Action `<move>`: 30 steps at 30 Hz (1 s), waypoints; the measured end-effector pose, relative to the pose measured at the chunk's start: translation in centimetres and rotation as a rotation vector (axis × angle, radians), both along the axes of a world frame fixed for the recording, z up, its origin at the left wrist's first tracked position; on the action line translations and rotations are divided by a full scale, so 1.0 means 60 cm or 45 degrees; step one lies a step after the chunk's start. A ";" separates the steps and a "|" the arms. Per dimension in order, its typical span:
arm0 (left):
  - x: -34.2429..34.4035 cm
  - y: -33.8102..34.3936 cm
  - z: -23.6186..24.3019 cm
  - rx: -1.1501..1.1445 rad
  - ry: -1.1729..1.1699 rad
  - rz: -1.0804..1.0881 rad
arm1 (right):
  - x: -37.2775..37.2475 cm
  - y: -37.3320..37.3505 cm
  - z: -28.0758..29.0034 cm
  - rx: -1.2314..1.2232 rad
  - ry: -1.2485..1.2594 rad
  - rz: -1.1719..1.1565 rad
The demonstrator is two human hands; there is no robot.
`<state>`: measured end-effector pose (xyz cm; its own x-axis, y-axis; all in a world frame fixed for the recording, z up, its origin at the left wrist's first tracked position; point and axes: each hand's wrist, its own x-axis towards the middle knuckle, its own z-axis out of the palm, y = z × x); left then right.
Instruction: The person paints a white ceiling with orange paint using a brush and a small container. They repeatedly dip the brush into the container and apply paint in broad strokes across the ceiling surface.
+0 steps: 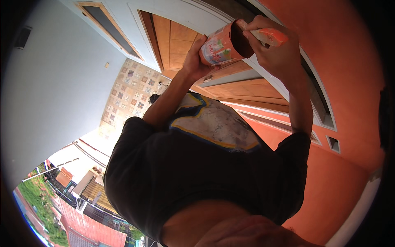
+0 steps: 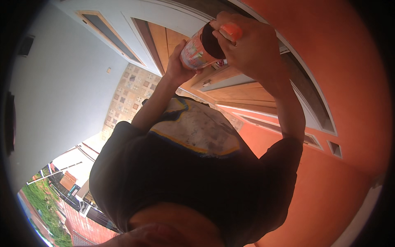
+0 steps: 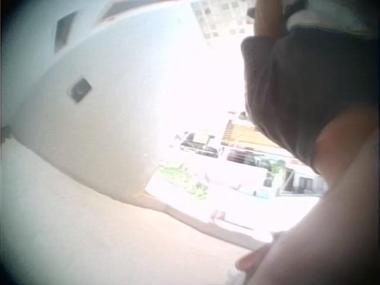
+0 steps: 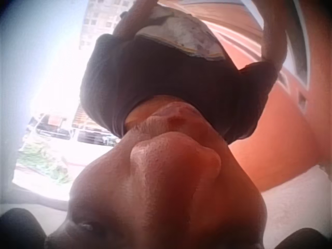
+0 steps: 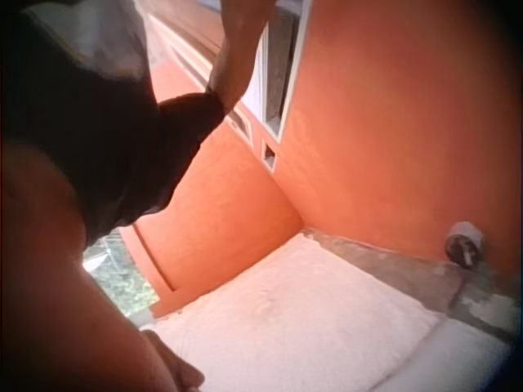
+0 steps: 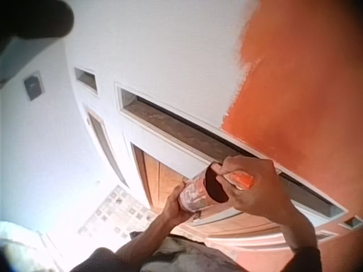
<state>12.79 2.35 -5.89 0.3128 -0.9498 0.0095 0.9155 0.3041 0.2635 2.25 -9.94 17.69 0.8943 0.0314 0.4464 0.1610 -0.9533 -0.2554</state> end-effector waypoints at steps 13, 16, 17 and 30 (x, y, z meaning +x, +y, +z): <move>0.006 0.002 0.028 0.012 -0.090 0.057 | 0.007 0.001 -0.022 -0.162 -0.271 0.154; 0.005 0.006 0.028 0.049 -0.041 0.118 | -0.001 -0.008 -0.018 0.342 -0.227 0.001; 0.004 0.008 0.029 0.041 -0.030 0.129 | -0.005 -0.011 -0.017 0.535 -0.154 -0.039; -0.001 0.008 0.021 0.220 -0.028 0.238 | 0.018 -0.043 -0.089 1.698 -0.036 -0.080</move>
